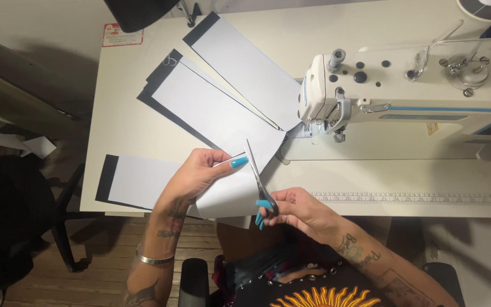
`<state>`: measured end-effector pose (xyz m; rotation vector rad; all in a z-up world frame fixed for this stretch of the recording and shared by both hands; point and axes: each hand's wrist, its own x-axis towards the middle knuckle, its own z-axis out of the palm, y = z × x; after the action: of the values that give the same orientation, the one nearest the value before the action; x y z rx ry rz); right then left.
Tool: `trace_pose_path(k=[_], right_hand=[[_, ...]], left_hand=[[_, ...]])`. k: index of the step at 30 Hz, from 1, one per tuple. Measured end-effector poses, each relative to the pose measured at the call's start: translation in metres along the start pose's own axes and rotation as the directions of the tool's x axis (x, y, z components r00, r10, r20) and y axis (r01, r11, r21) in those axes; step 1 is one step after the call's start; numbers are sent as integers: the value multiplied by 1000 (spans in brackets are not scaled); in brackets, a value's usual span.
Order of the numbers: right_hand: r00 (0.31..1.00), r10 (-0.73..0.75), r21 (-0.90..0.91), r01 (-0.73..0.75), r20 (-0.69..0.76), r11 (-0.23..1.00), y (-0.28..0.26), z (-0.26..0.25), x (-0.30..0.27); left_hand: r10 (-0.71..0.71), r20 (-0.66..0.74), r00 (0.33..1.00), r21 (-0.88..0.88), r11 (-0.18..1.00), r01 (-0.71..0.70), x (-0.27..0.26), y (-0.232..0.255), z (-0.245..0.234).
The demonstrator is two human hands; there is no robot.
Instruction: Cutting leather strips with scissors and arranging them on a sewing table.
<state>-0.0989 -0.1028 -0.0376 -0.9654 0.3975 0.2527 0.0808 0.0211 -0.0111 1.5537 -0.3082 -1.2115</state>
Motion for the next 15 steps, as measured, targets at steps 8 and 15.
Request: trace_pose_path(k=[8,15], right_hand=[[999,-4,-19,3,-45,1000,-3,-7,7],[998,-17,-83,12,-54,997,1,-12,10]], left_hand=[[-11,45,999,64,998,8,7,-2,1],[-6,44,999,66,998,3,12,-9,-1]])
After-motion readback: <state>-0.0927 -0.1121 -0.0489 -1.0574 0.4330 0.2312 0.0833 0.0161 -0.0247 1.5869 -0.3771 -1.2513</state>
